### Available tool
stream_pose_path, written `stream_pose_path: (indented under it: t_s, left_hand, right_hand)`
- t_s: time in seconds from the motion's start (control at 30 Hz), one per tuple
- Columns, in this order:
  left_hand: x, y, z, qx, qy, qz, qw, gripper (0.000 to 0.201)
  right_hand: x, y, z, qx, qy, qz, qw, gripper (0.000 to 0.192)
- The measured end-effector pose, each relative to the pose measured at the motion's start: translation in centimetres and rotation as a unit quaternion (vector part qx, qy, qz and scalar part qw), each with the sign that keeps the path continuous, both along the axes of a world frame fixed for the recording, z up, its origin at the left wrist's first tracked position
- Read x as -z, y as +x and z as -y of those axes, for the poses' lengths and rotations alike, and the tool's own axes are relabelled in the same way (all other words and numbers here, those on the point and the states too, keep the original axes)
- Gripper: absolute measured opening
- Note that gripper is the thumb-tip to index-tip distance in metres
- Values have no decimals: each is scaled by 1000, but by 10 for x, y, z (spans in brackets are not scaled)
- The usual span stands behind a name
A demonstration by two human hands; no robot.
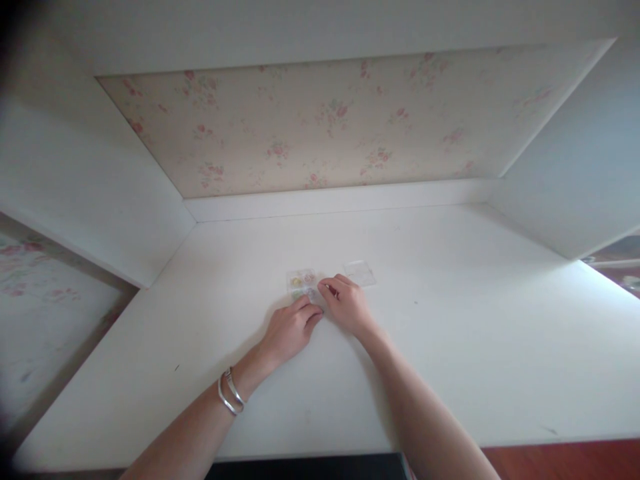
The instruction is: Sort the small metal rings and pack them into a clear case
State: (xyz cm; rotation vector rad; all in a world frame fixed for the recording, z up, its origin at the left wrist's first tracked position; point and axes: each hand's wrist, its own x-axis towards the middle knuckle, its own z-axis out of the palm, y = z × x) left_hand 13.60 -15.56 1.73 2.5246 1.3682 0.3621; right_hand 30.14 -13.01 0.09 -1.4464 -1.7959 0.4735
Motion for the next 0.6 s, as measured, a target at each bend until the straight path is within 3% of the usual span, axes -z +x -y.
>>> stream_pose_path:
  t_s: [0.6]
  left_hand:
    - [-2, 2, 2, -15, 1, -13, 1000, 22]
  right_hand:
    - [-3, -1, 2, -11, -5, 3, 1000, 26]
